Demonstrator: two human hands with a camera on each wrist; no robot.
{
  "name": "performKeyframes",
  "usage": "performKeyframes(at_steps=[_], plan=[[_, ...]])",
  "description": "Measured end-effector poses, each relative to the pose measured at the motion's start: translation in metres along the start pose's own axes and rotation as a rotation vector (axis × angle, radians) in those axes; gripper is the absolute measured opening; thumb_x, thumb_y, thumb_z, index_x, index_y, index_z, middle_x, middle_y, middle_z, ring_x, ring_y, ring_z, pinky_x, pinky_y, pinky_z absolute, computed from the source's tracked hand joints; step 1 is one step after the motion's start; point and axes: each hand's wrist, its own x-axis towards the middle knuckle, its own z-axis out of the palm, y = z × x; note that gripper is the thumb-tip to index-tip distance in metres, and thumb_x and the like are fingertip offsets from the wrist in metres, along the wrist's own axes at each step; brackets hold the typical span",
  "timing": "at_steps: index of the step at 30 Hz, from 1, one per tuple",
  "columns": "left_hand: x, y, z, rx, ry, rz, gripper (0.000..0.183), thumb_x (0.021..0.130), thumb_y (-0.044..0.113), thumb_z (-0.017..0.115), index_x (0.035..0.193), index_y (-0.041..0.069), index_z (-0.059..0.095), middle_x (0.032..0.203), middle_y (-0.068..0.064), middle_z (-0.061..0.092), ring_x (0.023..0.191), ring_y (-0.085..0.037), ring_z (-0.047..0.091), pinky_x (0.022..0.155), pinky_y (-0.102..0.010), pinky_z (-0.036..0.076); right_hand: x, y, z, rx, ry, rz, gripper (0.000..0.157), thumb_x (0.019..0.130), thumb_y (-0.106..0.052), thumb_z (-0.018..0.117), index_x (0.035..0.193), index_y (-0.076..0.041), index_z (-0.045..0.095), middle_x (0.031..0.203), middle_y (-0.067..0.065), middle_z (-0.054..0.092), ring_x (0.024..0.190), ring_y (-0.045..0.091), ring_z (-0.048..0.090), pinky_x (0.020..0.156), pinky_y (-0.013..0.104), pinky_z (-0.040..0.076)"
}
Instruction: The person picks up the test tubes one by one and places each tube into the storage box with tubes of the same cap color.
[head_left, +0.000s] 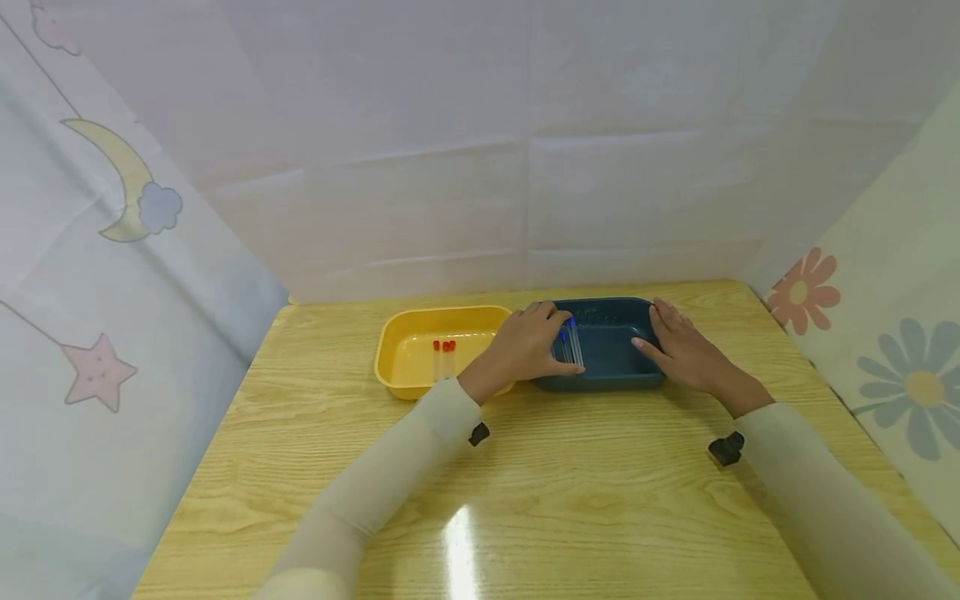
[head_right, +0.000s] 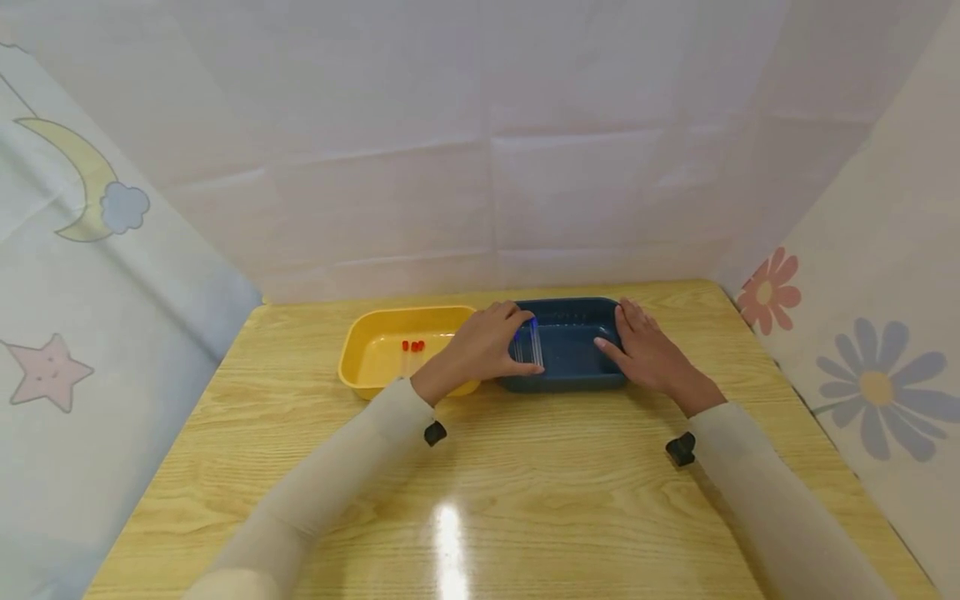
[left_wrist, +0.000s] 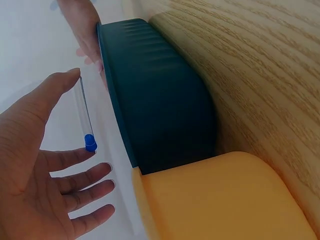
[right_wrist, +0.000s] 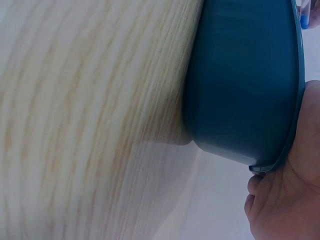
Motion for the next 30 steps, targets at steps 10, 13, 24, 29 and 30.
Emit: performKeyframes(at_steps=[10, 13, 24, 29, 30], plan=[[0.012, -0.001, 0.004, 0.0, -0.031, -0.007, 0.09, 0.083, 0.074, 0.065, 0.148, 0.013, 0.052, 0.143, -0.009, 0.053, 0.128, -0.023, 0.052, 0.107, -0.045, 0.045, 0.001, 0.001, -0.001, 0.0, 0.002, 0.0, 0.085, 0.109, -0.05, 0.034, 0.157, 0.01, -0.001, 0.166, 0.024, -0.016, 0.152, 0.048, -0.007, 0.12, 0.062, -0.003], [0.017, -0.002, 0.009, 0.018, -0.035, 0.0, 0.09, 0.083, 0.075, 0.065, 0.148, 0.013, 0.053, 0.142, -0.009, 0.054, 0.128, -0.024, 0.052, 0.106, -0.043, 0.046, 0.001, 0.001, -0.001, 0.003, 0.002, 0.001, 0.085, 0.109, -0.05, 0.034, 0.158, 0.01, -0.001, 0.166, 0.023, -0.016, 0.152, 0.047, -0.007, 0.12, 0.062, -0.003], [0.029, 0.001, 0.018, 0.092, -0.087, -0.01, 0.091, 0.084, 0.077, 0.062, 0.148, 0.014, 0.053, 0.142, -0.008, 0.054, 0.129, -0.023, 0.051, 0.104, -0.041, 0.048, 0.0, 0.0, -0.002, 0.002, 0.001, 0.005, 0.085, 0.109, -0.05, 0.036, 0.157, 0.011, 0.0, 0.166, 0.024, -0.016, 0.152, 0.047, -0.007, 0.12, 0.063, -0.001], [0.034, 0.004, 0.021, 0.095, -0.108, -0.025, 0.089, 0.083, 0.076, 0.064, 0.147, 0.014, 0.054, 0.143, -0.008, 0.053, 0.13, -0.023, 0.051, 0.104, -0.042, 0.048, 0.0, 0.002, 0.0, -0.003, 0.004, -0.008, 0.085, 0.109, -0.05, 0.035, 0.157, 0.011, 0.0, 0.166, 0.024, -0.016, 0.152, 0.046, -0.007, 0.12, 0.063, 0.0], [0.036, 0.005, 0.022, 0.093, -0.109, -0.025, 0.089, 0.083, 0.076, 0.064, 0.147, 0.014, 0.054, 0.143, -0.008, 0.053, 0.13, -0.023, 0.051, 0.104, -0.042, 0.048, -0.001, 0.003, -0.001, -0.005, 0.004, -0.007, 0.085, 0.109, -0.05, 0.035, 0.157, 0.011, 0.0, 0.166, 0.024, -0.016, 0.152, 0.046, -0.007, 0.12, 0.063, 0.0]])
